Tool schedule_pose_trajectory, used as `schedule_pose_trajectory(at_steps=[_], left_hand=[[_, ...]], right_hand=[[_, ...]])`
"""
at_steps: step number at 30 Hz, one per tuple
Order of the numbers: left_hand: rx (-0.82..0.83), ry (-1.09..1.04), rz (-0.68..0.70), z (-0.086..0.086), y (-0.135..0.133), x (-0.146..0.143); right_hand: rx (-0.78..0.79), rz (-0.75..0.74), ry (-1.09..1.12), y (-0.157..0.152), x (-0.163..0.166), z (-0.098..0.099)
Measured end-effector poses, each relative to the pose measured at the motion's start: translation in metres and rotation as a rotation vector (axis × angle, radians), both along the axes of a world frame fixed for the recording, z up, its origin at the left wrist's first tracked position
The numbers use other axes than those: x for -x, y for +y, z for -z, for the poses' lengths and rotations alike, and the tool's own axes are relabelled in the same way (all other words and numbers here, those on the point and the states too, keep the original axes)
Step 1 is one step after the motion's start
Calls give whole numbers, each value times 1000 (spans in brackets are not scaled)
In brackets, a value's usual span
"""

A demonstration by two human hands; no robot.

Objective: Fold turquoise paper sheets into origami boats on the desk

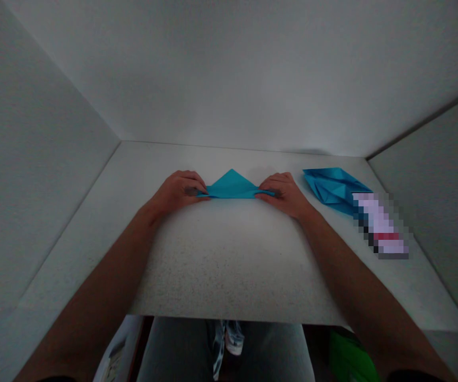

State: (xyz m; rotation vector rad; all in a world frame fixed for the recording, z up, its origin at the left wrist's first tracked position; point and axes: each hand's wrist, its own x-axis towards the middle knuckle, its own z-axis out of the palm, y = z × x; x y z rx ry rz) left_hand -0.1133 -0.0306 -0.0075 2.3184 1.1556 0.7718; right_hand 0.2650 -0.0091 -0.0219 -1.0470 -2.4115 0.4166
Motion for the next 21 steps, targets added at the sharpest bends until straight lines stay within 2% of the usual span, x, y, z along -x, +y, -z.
schedule_pose_trajectory(at_steps=[3, 8, 12, 16, 19, 21], left_hand=[[25, 22, -21, -4, -2, 2], [29, 47, -38, -1, -1, 1], [14, 74, -157, 6, 2, -1], [-38, 75, -248, 10, 0, -8], [-142, 147, -237, 9, -4, -18], [-149, 208, -240, 8, -7, -23]], right_hand=[[-20, 21, -15, -1, 0, -1], [-28, 155, 28, 0, -1, 1], [48, 186, 62, 3, 2, 7], [-39, 233, 20, 2, 6, 8], [-96, 240, -42, 0, 8, 7], [-107, 239, -75, -1, 9, 7]])
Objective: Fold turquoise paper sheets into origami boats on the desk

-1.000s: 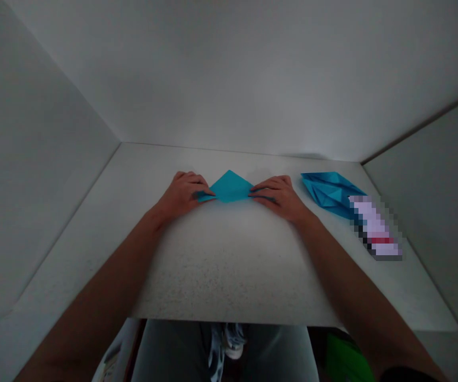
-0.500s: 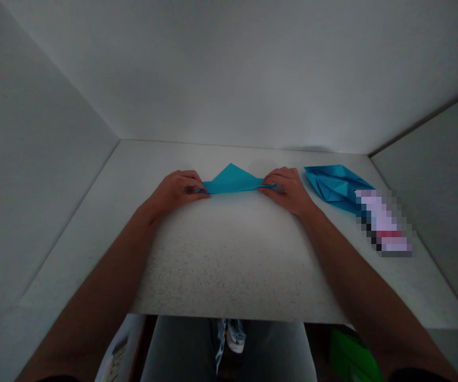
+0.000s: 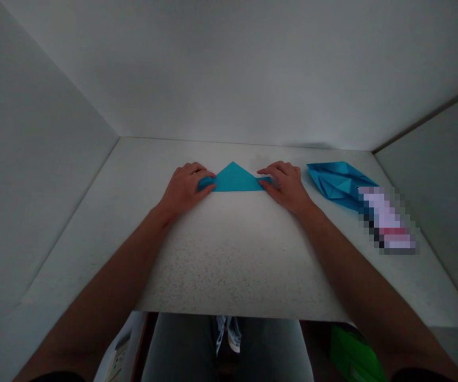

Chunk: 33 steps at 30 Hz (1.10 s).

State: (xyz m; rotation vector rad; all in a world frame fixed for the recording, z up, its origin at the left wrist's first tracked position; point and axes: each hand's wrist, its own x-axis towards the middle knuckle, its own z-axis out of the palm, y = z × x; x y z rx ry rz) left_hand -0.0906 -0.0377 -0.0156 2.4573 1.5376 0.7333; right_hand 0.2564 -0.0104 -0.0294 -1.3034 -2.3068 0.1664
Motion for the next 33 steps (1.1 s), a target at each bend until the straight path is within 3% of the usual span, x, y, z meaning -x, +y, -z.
schedule_pose_trajectory(at_steps=[13, 20, 26, 33], left_hand=[[93, -16, -94, -2, -3, 0], [167, -183, -82, -3, -3, -3], [226, -324, -77, 0, -4, -4], [182, -244, 131, 0, -1, -3]], right_hand=[[-6, -31, 29, 0, -3, 3], [-5, -75, 26, 1, -3, 3], [26, -208, 68, -4, -4, -5], [28, -200, 85, -2, -9, 2]])
